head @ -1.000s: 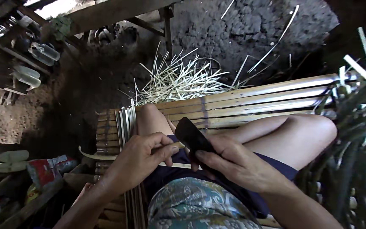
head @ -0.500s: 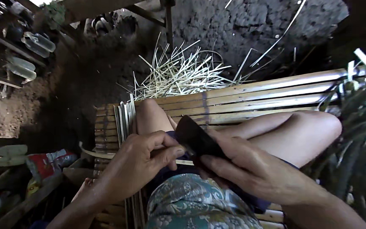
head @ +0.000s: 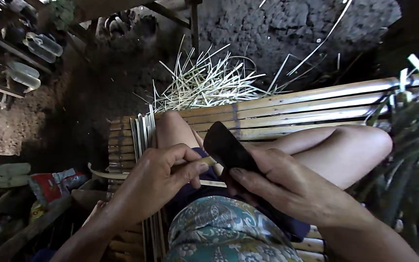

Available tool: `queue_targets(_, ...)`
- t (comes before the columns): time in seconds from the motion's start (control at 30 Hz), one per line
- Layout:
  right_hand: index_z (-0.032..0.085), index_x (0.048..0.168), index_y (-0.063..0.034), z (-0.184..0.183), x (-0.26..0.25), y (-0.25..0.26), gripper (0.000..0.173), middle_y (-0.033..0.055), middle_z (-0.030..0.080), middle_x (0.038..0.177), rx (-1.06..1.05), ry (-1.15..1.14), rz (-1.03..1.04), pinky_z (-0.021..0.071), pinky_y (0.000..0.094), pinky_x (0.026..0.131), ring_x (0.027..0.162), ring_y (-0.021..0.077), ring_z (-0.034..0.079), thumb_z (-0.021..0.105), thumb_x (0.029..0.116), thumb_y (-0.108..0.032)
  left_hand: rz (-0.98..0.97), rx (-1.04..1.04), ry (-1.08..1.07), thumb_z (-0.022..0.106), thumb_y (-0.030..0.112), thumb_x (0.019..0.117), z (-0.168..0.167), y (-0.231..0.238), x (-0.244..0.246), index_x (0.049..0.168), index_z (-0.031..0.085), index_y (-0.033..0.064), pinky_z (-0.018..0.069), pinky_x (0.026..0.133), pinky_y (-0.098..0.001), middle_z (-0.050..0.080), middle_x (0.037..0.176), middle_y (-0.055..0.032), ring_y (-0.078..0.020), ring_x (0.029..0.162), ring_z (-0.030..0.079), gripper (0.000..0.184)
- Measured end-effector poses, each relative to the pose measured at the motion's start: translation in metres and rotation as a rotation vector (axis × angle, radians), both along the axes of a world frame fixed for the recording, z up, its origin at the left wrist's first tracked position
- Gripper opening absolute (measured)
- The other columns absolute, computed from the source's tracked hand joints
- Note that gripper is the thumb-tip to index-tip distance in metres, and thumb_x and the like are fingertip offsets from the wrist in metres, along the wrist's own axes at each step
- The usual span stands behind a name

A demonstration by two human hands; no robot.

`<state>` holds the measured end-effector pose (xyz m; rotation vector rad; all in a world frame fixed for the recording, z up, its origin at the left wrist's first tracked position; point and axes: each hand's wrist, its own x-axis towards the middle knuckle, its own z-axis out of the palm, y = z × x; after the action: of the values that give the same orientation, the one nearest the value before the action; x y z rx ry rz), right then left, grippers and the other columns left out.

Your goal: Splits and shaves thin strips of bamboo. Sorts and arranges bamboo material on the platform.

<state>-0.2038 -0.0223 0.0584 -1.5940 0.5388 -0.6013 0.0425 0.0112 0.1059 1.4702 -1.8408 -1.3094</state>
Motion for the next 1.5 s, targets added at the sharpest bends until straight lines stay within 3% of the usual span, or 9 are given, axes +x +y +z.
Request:
queue_targets(0.87, 0.045, 0.117, -0.0006, -0.003, 0.031, 0.014, 0.021, -0.0027, 0.057, 0.075, -0.068, -0.025, -0.113, 0.0504, 0.013, 0.051, 0.056, -0.004, 0.055, 0.048, 0.1025, -0.016, 0.017, 0.063, 0.198, 0.063, 0.018, 0.1009, -0.003, 0.0, -0.004, 0.091, 0.067, 0.0115, 0.0461, 0.053, -0.0088, 0.068, 0.07, 0.009, 0.006, 0.058, 0.057, 0.012)
queue_targets(0.97, 0.044, 0.127, -0.0082, -0.01, 0.026, 0.002, 0.028, -0.0059, 0.061, 0.081, -0.006, 0.035, -0.057, 0.0538, 0.0142, 0.058, 0.064, -0.0032, 0.06, 0.051, 0.1065, -0.027, 0.1, 0.158, 0.26, 0.06, 0.017, 0.1029, -0.009, 0.006, -0.005, 0.101, 0.066, 0.0116, 0.0409, 0.048, -0.0093, 0.07, 0.074, 0.006, 0.0055, 0.052, 0.052, 0.008)
queue_targets(1.03, 0.049, 0.132, -0.0145, -0.017, 0.019, -0.009, 0.037, -0.0091, 0.063, 0.081, 0.017, 0.072, -0.065, 0.0548, 0.0151, 0.058, 0.066, -0.0026, 0.062, 0.056, 0.1046, -0.037, 0.06, 0.218, 0.32, 0.052, 0.022, 0.1074, -0.016, 0.01, -0.002, 0.121, 0.062, 0.013, 0.0529, 0.057, -0.0134, 0.073, 0.088, 0.003, 0.0003, 0.062, 0.063, 0.019)
queue_targets(1.07, 0.058, 0.122, -0.0135, -0.022, 0.018, -0.012, 0.03, -0.009, 0.064, 0.076, 0.006, 0.053, -0.116, 0.0533, 0.0152, 0.054, 0.061, -0.0016, 0.061, 0.06, 0.1023, -0.036, 0.03, 0.207, 0.36, 0.046, 0.029, 0.1096, -0.022, 0.01, -0.001, 0.128, 0.061, 0.0132, 0.0592, 0.067, -0.0179, 0.075, 0.098, 0.0022, -0.0027, 0.072, 0.069, 0.028)
queue_targets(1.17, 0.07, 0.095, -0.0124, -0.029, 0.02, -0.014, 0.019, -0.0089, 0.063, 0.065, -0.01, -0.036, -0.213, 0.0493, 0.0147, 0.044, 0.051, -0.0012, 0.057, 0.066, 0.0985, -0.031, 0.347, 0.047, 0.53, 0.039, 0.051, 0.1069, -0.061, 0.006, -0.023, 0.101, 0.073, 0.0245, 0.0581, 0.075, -0.0191, 0.074, 0.089, 0.0124, 0.0019, 0.081, 0.069, 0.043)
queue_targets(1.23, 0.068, 0.089, -0.0128, -0.034, 0.028, -0.011, 0.024, -0.0112, 0.059, 0.063, -0.176, 0.017, -0.309, 0.0454, 0.0128, 0.045, 0.051, -0.0047, 0.053, 0.064, 0.0992, -0.034, 0.509, 0.105, 0.797, 0.037, 0.057, 0.1057, -0.082, -0.004, -0.05, 0.1, 0.071, 0.03, 0.0556, 0.074, -0.0159, 0.071, 0.091, 0.0152, 0.0051, 0.085, 0.066, 0.043)
queue_targets(1.33, 0.067, 0.089, -0.0088, -0.043, 0.03, -0.004, 0.024, -0.0095, 0.058, 0.067, -0.263, -0.016, -0.405, 0.0454, 0.0126, 0.05, 0.057, -0.0058, 0.053, 0.062, 0.0979, -0.03, 0.564, 0.182, 1.038, 0.033, 0.066, 0.1028, -0.096, -0.007, -0.09, 0.09, 0.064, 0.0296, 0.0495, 0.054, -0.0133, 0.062, 0.075, 0.0126, 0.0062, 0.066, 0.06, 0.05)
queue_targets(1.43, 0.07, 0.101, -0.0076, -0.048, 0.021, 0.011, 0.022, -0.008, 0.066, 0.075, -0.102, -0.146, -0.386, 0.0528, 0.0148, 0.055, 0.064, -0.0041, 0.061, 0.063, 0.0973, -0.028, 0.581, 0.195, 1.219, 0.04, 0.069, 0.0985, -0.095, 0.007, -0.111, 0.093, 0.065, 0.0341, 0.0519, 0.066, -0.0118, 0.063, 0.081, 0.0171, 0.0093, 0.078, 0.062, 0.043)
queue_targets(1.5, 0.069, 0.101, -0.0183, -0.047, 0.011, 0.02, 0.014, -0.0124, 0.061, 0.07, 0.073, -0.254, -0.431, 0.0481, 0.0124, 0.051, 0.057, -0.0063, 0.055, 0.063, 0.0991, -0.031, 0.729, 0.245, 1.197, 0.037, 0.072, 0.0975, -0.095, 0.016, -0.105, 0.081, 0.062, 0.0319, 0.051, 0.07, -0.0142, 0.059, 0.075, 0.0158, 0.0057, 0.076, 0.06, 0.05)
